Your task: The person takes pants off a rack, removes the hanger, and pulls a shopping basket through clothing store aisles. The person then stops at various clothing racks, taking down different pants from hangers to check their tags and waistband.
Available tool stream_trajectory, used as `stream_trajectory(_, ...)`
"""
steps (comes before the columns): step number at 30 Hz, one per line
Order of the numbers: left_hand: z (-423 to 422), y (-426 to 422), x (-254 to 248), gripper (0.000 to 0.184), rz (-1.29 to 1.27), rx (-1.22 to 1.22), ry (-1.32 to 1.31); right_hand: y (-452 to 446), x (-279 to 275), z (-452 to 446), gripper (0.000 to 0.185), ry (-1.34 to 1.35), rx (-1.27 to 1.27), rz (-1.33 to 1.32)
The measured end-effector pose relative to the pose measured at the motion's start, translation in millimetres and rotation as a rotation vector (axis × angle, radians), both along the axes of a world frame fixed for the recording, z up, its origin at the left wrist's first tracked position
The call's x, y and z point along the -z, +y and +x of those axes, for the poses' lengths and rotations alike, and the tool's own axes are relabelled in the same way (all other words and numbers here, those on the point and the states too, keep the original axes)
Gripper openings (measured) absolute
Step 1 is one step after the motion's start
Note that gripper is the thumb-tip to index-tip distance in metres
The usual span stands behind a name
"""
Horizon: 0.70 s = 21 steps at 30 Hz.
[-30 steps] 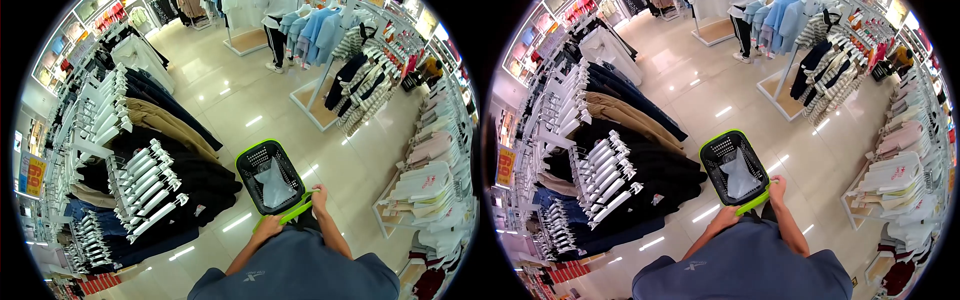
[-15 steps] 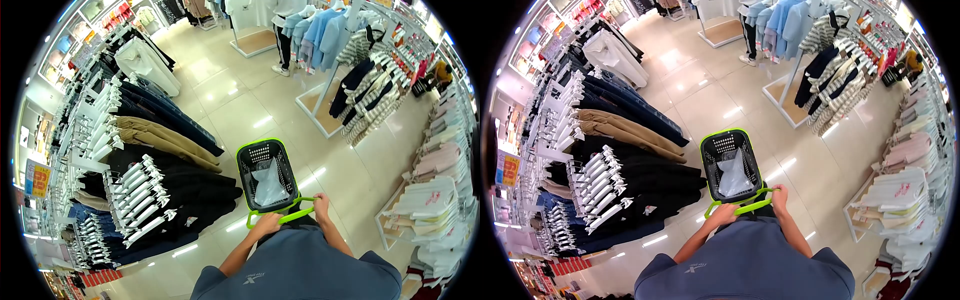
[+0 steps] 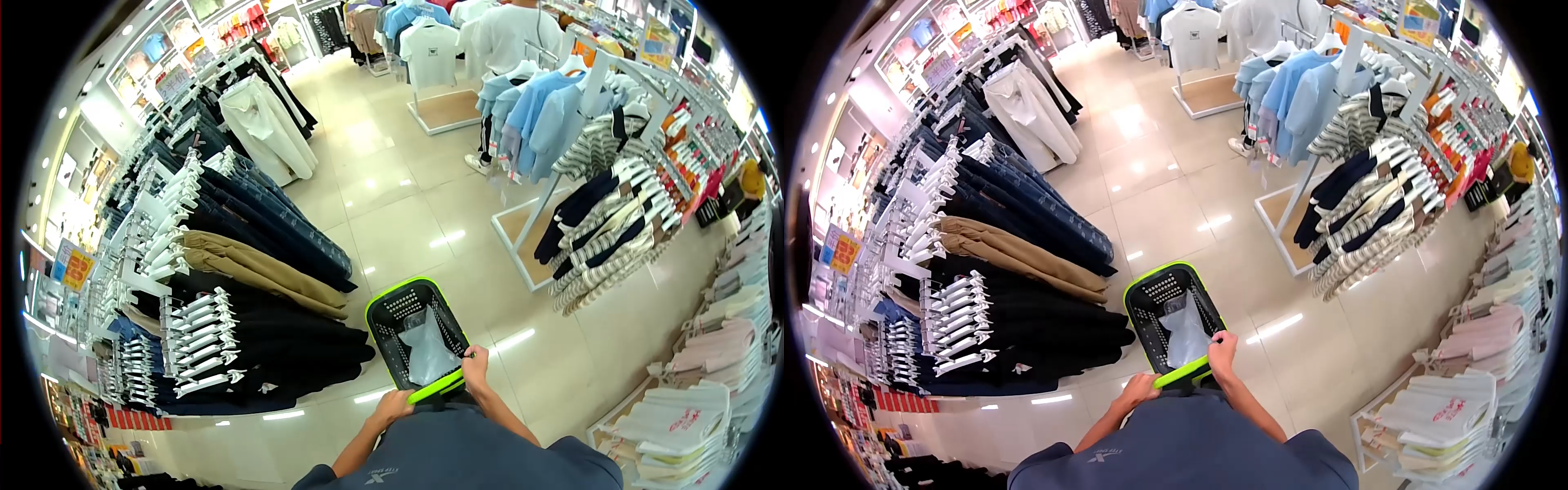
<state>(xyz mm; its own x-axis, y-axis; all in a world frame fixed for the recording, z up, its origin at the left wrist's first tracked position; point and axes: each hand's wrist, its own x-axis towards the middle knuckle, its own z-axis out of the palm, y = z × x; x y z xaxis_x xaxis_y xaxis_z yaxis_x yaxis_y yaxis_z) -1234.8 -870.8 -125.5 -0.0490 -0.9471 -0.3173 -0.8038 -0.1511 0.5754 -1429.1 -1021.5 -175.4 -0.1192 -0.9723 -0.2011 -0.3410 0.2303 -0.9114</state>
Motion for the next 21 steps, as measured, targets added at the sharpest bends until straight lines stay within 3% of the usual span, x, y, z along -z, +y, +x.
stream_trajectory(4, -21.9, -25.2, -10.5, 0.044, 0.064, -0.028, -0.095, -29.1, 11.0, -23.4, 0.020, -0.033, -0.070, -0.011)
stream_trajectory(8, -16.1, -47.3, 0.8, 0.039, -0.074, 0.008, -0.161, -44.2, 13.0, -37.6, 0.016, -0.141, -0.094, 0.070)
stream_trajectory(13, -5.9, -67.4, -14.1, 0.035, -0.079, -0.054, -0.224, -66.9, 1.6, -23.4, 0.011, -0.209, -0.184, 0.203)
stream_trajectory(17, 16.8, -79.0, -17.2, 0.034, -0.087, -0.100, -0.255, -69.4, 12.1, -3.5, 0.009, -0.243, -0.171, 0.107)
stream_trajectory(21, 50.1, -88.3, -16.3, 0.033, -0.151, -0.099, -0.271, -65.7, 0.3, 11.7, 0.009, -0.230, -0.278, 0.245)
